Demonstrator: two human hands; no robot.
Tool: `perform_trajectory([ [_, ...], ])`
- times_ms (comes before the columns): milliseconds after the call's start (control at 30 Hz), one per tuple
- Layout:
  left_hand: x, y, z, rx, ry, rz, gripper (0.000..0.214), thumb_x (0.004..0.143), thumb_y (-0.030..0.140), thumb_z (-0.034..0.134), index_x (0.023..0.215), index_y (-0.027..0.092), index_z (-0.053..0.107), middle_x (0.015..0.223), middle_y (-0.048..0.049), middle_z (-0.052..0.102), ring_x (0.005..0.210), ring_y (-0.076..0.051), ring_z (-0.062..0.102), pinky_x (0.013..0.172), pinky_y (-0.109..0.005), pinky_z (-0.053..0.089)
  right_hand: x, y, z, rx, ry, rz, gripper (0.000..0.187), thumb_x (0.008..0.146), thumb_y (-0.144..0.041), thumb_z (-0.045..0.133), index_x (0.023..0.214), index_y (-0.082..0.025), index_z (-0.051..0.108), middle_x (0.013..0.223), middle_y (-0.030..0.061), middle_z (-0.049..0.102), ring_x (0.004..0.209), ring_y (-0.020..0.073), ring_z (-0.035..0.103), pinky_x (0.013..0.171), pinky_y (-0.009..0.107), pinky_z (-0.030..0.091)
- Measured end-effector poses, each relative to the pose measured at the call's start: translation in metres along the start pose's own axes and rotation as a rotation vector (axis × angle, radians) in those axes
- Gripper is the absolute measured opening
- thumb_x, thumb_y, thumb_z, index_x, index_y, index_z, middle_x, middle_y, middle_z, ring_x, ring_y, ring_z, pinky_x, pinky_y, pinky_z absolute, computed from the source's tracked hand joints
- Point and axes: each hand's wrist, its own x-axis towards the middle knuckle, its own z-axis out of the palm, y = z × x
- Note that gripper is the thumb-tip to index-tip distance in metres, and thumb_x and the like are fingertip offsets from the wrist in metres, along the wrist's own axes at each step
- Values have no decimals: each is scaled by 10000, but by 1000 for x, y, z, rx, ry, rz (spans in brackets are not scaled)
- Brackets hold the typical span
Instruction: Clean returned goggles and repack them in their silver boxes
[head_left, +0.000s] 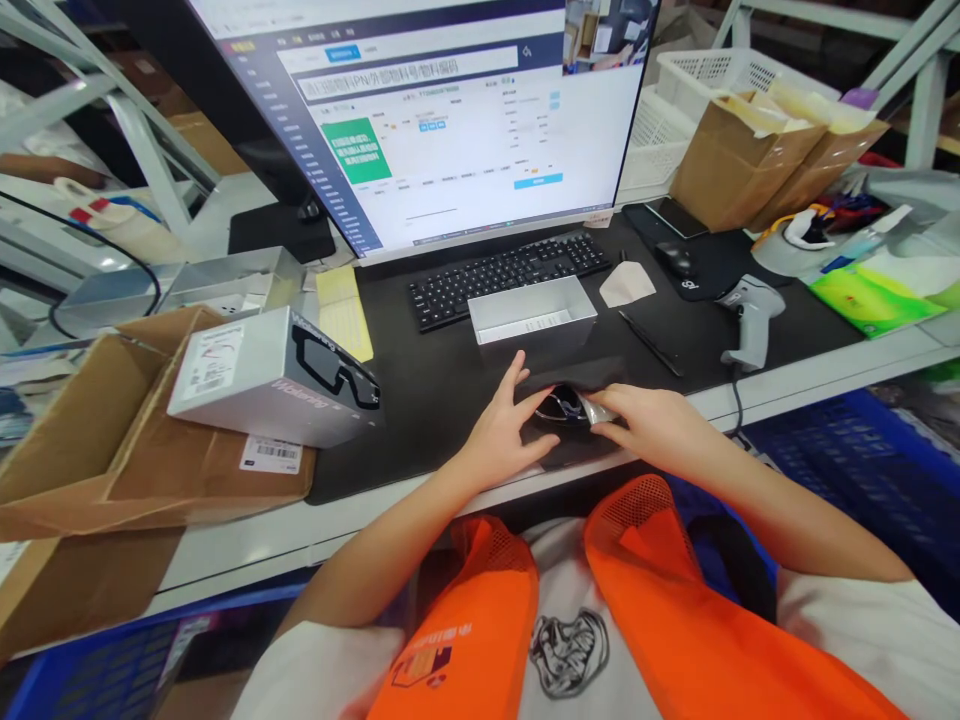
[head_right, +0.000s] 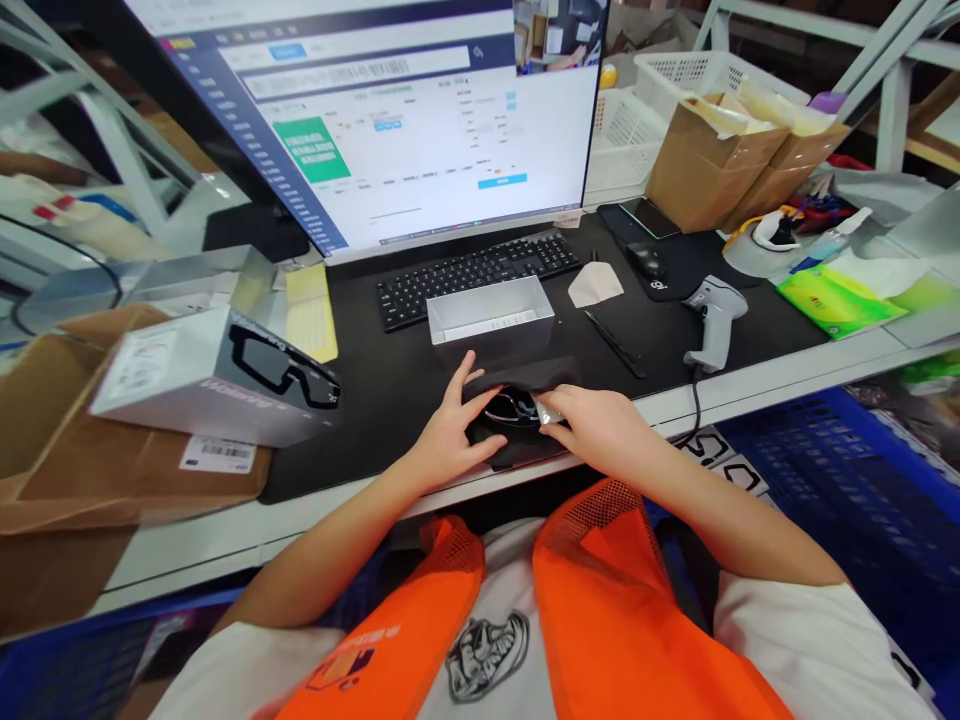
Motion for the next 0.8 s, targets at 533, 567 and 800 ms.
perform_trajectory([
  [533, 2, -3, 1, -40, 108, 64, 399, 873, 249, 730, 1259, 171, 670, 1681, -213, 242, 1448, -343, 478, 1156, -544, 476, -13, 26, -12, 191, 553, -319, 198, 983, -142, 596, 1137, -212, 698, 1127, 67, 779, 991, 194, 753, 796, 325, 571],
  [567, 3, -2, 1, -17, 106, 72, 346, 889, 242, 708, 1229, 180, 689, 1685, -198, 239, 1461, -343, 461, 1164, -553, 465, -18, 29, -12, 230, 626, -255, 212, 982, -146, 591, 1145, -226, 702, 1123, 67, 778, 1002, 202, 751, 827, 342, 584],
  [800, 5, 1, -1, 172, 107, 139, 194, 960, 187, 581, 1015, 182, 766, 1689, -127, 272, 1514, -347, 368, 1194, -587, 421, -38, 43, -8, 299, 765, 29, 189, 994, -260, 592, 1096, -248, 751, 1072, 68, 784, 987, 237, 753, 873, 397, 620],
])
